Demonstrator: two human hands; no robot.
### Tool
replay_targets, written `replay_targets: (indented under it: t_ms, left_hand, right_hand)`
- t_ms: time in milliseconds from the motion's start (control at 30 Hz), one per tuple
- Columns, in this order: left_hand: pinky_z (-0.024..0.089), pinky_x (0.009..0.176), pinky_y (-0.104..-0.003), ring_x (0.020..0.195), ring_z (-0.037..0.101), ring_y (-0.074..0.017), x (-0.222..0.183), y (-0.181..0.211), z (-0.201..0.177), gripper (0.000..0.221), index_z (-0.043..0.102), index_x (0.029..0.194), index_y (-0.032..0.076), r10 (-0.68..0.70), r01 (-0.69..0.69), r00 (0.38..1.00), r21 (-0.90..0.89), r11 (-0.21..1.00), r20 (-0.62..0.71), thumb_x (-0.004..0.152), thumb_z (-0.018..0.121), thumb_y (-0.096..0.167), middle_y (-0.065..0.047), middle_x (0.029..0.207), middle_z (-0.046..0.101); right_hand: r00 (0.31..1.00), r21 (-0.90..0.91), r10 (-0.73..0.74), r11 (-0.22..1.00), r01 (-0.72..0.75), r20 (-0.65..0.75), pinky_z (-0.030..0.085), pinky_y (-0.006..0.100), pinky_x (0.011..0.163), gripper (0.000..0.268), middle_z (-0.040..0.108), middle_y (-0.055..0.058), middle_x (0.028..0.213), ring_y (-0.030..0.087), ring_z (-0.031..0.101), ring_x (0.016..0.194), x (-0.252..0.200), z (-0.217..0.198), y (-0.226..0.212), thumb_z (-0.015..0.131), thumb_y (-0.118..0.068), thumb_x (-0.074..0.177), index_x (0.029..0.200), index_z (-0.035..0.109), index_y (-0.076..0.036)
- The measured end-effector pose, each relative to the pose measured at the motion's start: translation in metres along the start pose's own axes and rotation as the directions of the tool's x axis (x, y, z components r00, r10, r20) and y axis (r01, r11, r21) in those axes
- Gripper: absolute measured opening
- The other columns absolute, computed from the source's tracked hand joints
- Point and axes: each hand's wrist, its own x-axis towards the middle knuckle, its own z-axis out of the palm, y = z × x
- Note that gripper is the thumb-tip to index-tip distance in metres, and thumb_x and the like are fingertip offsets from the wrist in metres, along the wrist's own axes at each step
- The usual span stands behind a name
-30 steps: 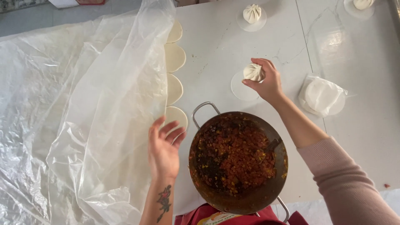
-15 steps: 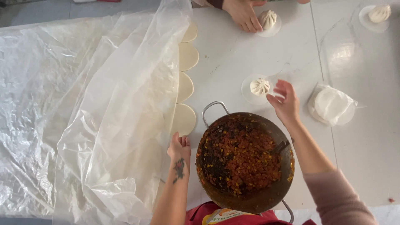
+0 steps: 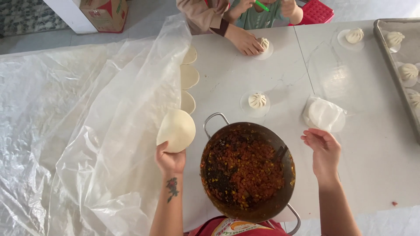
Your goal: Scooping filling onto dough circles and pleating them by hand to form buns
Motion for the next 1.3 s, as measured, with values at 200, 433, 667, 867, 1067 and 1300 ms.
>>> replay_targets:
  t_ms: [200,433,667,867,1067,1300]
  left_hand:
    - [0.056,0.098,-0.057,0.111,0.073,-0.0313,-0.052,0.047,-0.013,0.027,0.07,0.119,0.013,-0.064,0.047,0.989,0.124,0.991,0.135,0.093,0.063,0.014,-0.01,0.121,0.077]
    - [0.057,0.089,-0.066,0.118,0.063,-0.043,-0.11,0.008,-0.005,0.055,0.061,0.136,0.007,-0.491,0.379,0.845,0.411,0.829,0.211,0.084,0.073,0.019,-0.02,0.13,0.068]
    - [0.062,0.086,-0.038,0.111,0.068,-0.0287,-0.125,0.003,0.008,0.048,0.061,0.136,0.002,-0.572,0.352,0.738,0.518,0.78,0.359,0.092,0.074,0.016,-0.016,0.125,0.071]
    - [0.058,0.083,-0.036,0.102,0.069,-0.0244,-0.131,0.003,0.005,0.049,0.062,0.136,0.001,-0.604,0.238,0.669,0.645,0.726,0.433,0.092,0.076,0.016,-0.011,0.114,0.073]
    - [0.063,0.09,-0.04,0.113,0.068,-0.0277,-0.136,0.001,0.004,0.047,0.061,0.136,0.0,-0.592,0.307,0.656,0.55,0.776,0.469,0.094,0.076,0.014,-0.014,0.125,0.07]
    - [0.062,0.092,-0.042,0.111,0.069,-0.0287,-0.134,0.01,-0.001,0.046,0.063,0.133,-0.003,-0.685,0.293,0.614,0.693,0.659,0.392,0.091,0.075,0.011,-0.016,0.124,0.072]
  right_hand:
    - [0.993,0.081,-0.096,0.993,0.09,0.069,0.059,0.041,0.101,0.018,0.071,0.017,0.11,0.027,0.073,0.102,-0.04,0.046,-0.078,0.065,-0.001,0.104,0.121,0.067,-0.001]
    - [0.59,0.271,0.059,0.849,-0.454,0.805,0.062,0.051,0.095,0.074,0.066,0.024,0.139,0.038,0.066,0.126,-0.104,0.122,-0.122,0.063,-0.048,0.093,0.145,0.054,0.004]
    - [0.827,-0.038,-0.023,0.998,0.054,0.562,0.033,0.023,0.052,0.03,0.049,-0.006,0.07,0.007,0.043,0.065,-0.107,0.117,-0.137,0.071,-0.031,0.097,0.081,0.065,-0.007]
    - [0.845,-0.213,-0.083,0.95,0.227,0.529,0.041,0.024,0.053,0.015,0.065,-0.004,0.07,0.007,0.051,0.059,-0.097,0.116,-0.144,0.074,-0.023,0.095,0.098,0.077,-0.008]
    - [0.871,-0.06,-0.151,0.978,0.202,0.468,0.049,0.025,0.062,0.023,0.067,-0.001,0.086,0.011,0.06,0.078,-0.11,0.125,-0.175,0.073,-0.029,0.094,0.1,0.073,-0.007]
    - [0.8,-0.11,-0.097,0.974,0.199,0.593,0.04,0.023,0.051,0.027,0.061,-0.004,0.07,0.007,0.052,0.062,-0.108,0.107,-0.149,0.072,-0.034,0.093,0.087,0.073,-0.007]
